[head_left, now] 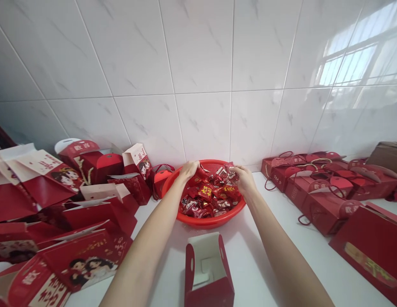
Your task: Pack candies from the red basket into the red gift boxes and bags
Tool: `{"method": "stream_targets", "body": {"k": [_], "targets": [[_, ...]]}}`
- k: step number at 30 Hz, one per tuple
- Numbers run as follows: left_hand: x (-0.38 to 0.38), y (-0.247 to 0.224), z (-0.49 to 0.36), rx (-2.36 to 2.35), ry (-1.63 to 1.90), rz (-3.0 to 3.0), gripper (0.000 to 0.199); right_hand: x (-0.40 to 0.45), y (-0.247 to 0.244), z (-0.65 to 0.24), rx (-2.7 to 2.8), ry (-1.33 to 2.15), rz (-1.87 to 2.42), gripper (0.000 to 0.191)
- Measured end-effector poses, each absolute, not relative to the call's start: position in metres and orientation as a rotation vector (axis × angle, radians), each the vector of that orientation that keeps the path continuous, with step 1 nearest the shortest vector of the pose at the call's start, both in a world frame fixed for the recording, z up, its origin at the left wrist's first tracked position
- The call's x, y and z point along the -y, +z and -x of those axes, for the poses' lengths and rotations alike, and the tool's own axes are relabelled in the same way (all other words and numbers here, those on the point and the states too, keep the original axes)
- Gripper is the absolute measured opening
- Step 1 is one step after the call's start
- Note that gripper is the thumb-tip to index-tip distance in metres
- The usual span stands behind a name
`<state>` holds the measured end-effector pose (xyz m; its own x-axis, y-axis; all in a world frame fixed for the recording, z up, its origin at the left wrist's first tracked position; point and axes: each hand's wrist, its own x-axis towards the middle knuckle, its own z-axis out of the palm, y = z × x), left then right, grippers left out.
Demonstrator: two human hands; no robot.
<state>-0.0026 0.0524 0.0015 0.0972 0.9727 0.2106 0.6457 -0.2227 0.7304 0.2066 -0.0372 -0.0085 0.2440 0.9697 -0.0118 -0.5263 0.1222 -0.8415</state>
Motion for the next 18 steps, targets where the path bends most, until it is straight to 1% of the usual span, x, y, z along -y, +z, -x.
{"method": "stream_targets", "body": {"k": [4, 6, 8, 13, 14, 15, 18], "targets": [[-0.047, 0.007, 0.003, -1.673, 0.896, -1.953, 0.027, 0.037, -0.008, -0.207, 0.656, 1.214, 0.867, 0.018], [-0.042, 0.006, -0.003, -1.646, 0.811, -1.997, 0.034, 0.037, -0.008, -0.207, 0.659, 1.212, 0.868, 0.019], [-0.036, 0.002, -0.011, -1.593, 0.705, -2.058, 0.037, 0.037, -0.008, -0.207, 0.662, 1.209, 0.867, 0.019], [-0.028, -0.011, -0.027, -1.461, 0.317, -2.233, 0.016, 0.038, -0.008, -0.208, 0.672, 1.203, 0.875, 0.020], [-0.028, -0.013, -0.028, -1.452, 0.226, -2.257, 0.019, 0.038, -0.008, -0.207, 0.674, 1.201, 0.875, 0.020], [-0.028, -0.015, -0.030, -1.451, 0.148, -2.275, 0.025, 0.038, -0.008, -0.207, 0.676, 1.198, 0.876, 0.020], [-0.031, -0.017, -0.032, -1.482, 0.023, -2.306, 0.050, 0.038, -0.008, -0.207, 0.681, 1.190, 0.879, 0.020]]}}
